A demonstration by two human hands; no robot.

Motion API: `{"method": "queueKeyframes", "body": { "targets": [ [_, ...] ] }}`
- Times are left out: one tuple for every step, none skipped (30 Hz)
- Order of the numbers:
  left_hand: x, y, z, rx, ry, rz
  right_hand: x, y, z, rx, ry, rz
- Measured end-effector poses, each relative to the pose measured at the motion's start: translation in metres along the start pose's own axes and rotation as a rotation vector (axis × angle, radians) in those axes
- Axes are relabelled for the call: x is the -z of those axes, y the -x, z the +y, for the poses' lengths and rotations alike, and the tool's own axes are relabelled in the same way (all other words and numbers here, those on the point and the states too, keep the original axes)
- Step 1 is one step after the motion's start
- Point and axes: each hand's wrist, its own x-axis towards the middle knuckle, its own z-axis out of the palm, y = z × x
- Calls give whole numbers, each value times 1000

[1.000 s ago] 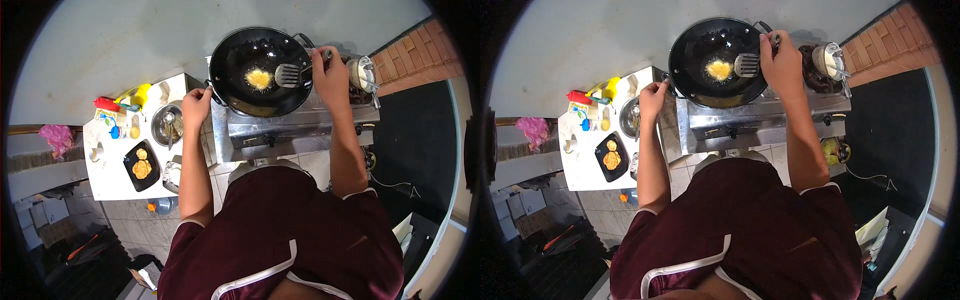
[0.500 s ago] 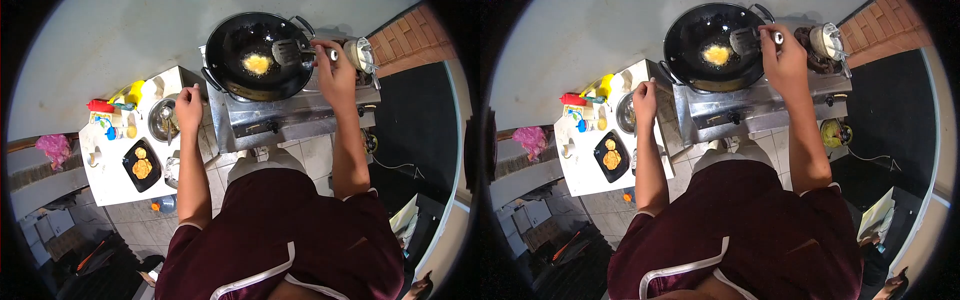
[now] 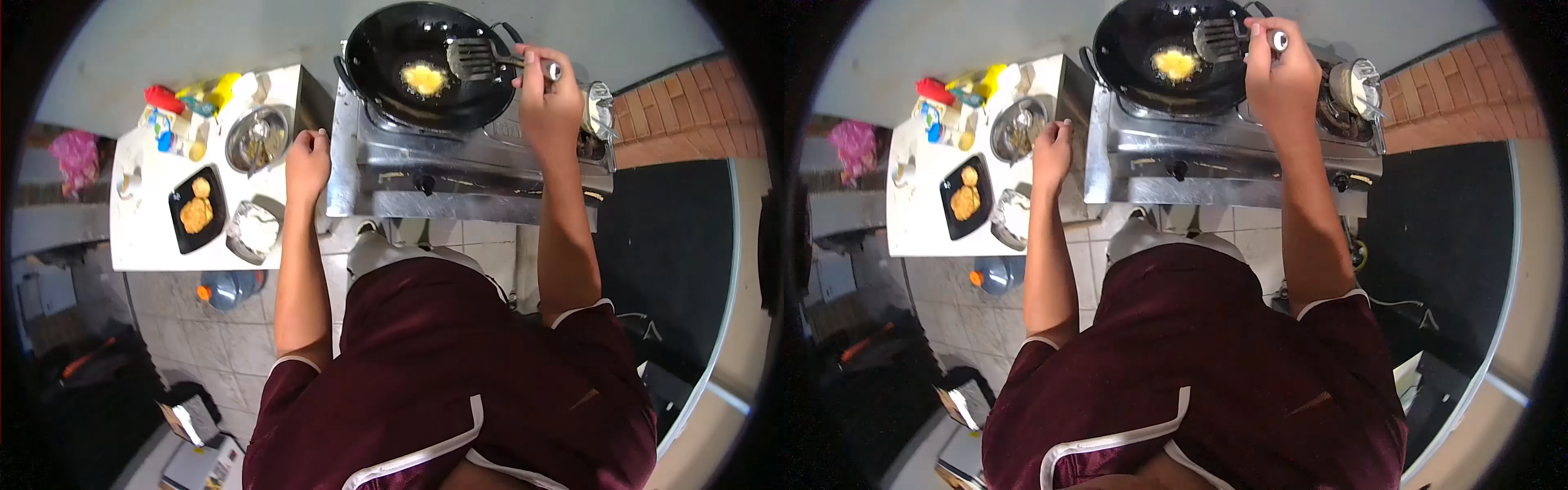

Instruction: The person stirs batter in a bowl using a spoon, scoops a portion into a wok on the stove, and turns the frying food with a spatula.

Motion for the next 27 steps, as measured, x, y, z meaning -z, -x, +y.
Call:
{"method": "queueKeyframes", "body": {
  "targets": [
    [-6, 12, -5, 45, -10, -4, 4, 3, 2, 5, -5, -32],
    [-12, 21, -14, 52, 26, -3, 6, 4, 5, 59, -33, -64],
    [-18, 27, -22, 70, 37, 13, 7, 4, 6, 114, -61, -93],
    [-24, 36, -31, 77, 26, 29, 5, 6, 5, 119, -121, -114],
    [-27, 48, -36, 86, 12, 42, 6, 8, 7, 113, -123, -140],
    [-30, 56, -40, 90, 33, 44, 6, 9, 9, 113, -153, -142],
    [-32, 62, -45, 100, 37, 48, 6, 9, 7, 117, -183, -138],
    [-35, 68, -51, 82, 55, 44, 9, 10, -2, 96, -177, -179],
    [-37, 72, -59, 61, 73, 43, 8, 11, -3, 100, -182, -188],
    [-40, 73, -66, 37, 107, 55, 6, 11, 0, 120, -205, -184],
    [-40, 75, -66, 36, 108, 65, 2, 9, 2, 139, -228, -176],
    [-43, 77, -68, -15, 64, 45, -5, 9, 8, 230, -221, -118],
    [-46, 78, -65, -58, 22, 17, -6, 8, 9, 232, -217, -116],
    [-51, 78, -68, -75, 51, -6, -7, 10, 9, 269, -143, -84],
    [-56, 81, -67, -76, 52, -9, -8, 13, 10, 305, -70, -51],
    [-60, 83, -64, -109, 50, -56, -10, 15, 10, 305, -67, -47],
    [-65, 83, -62, -144, 48, -101, -14, 17, 10, 283, -126, -2],
    [-71, 81, -63, -160, -3, -153, -16, 17, 11, 260, -183, 44],
    [-78, 79, -62, -166, -4, -162, -17, 18, 12, 258, -176, 51],
    [-86, 77, -60, -163, -76, -227, -16, 19, 15, 285, -142, 40],
    [-94, 76, -57, -160, -145, -290, -15, 19, 17, 313, -106, 26],
    [-102, 77, -54, -201, -175, -310, -15, 20, 21, 324, -107, 25],
    [-112, 75, -54, -206, -170, -315, -14, 22, 23, 326, -98, 26],
    [-121, 73, -54, -198, -217, -346, -14, 24, 22, 301, -96, 34],
    [-129, 72, -53, -191, -263, -377, -14, 25, 21, 276, -93, 41],
    [-132, 75, -49, -153, -262, -425, -13, 27, 21, 281, -87, 41],
    [-135, 76, -47, -158, -256, -424, -12, 28, 21, 272, -90, 50]
  ]
}}
